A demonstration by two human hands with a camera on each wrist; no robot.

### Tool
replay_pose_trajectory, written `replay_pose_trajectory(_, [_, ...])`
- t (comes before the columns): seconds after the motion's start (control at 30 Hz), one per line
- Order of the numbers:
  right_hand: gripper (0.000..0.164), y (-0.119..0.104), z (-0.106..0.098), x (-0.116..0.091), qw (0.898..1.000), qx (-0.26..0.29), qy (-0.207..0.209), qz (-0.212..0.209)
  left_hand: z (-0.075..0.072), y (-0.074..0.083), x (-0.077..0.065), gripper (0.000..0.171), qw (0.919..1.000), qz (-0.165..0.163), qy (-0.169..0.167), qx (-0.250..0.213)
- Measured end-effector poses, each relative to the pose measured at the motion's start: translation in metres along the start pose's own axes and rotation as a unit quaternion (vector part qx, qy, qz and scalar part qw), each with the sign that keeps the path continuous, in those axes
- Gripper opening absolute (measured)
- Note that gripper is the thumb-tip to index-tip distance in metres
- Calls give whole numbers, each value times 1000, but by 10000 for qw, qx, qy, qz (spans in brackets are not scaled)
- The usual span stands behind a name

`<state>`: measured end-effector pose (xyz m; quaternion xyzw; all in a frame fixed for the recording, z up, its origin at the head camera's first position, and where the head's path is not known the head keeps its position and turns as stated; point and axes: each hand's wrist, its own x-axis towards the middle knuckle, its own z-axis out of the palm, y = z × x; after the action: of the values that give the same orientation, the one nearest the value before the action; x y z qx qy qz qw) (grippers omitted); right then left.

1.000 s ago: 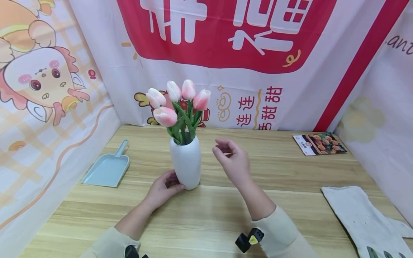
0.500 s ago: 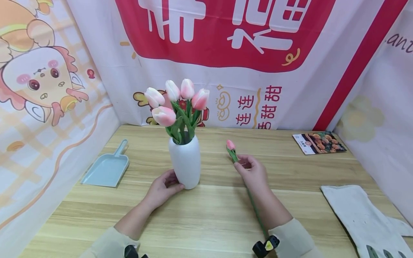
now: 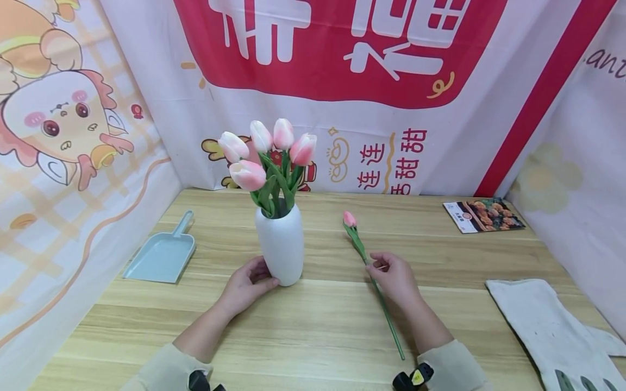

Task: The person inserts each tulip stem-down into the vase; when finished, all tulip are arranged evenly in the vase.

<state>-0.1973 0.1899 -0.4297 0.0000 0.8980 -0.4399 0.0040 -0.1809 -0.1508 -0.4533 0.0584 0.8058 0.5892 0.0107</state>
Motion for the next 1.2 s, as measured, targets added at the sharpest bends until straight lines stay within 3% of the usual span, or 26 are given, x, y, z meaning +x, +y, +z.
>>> replay_pose_trajectory(0.2, [37, 8, 2, 1, 9989, -443, -164, -54, -1, 1, 0, 59, 10000, -48, 10, 17])
replay_pose_trajectory(0.73, [38, 6, 7, 4, 9951, -893, -287, 305, -1, -1, 2, 59, 10000, -73, -34, -40])
replay_pose_trajectory(1.0, [36, 6, 5, 3, 9961, -764, -265, 345, -1, -4, 2, 59, 10000, -33, -43, -58])
replay_pose_trajectory(1.2, [36, 7, 4, 2, 9964, 184, -435, 705, -1, -5, 2, 58, 9999, -22, -62, -78])
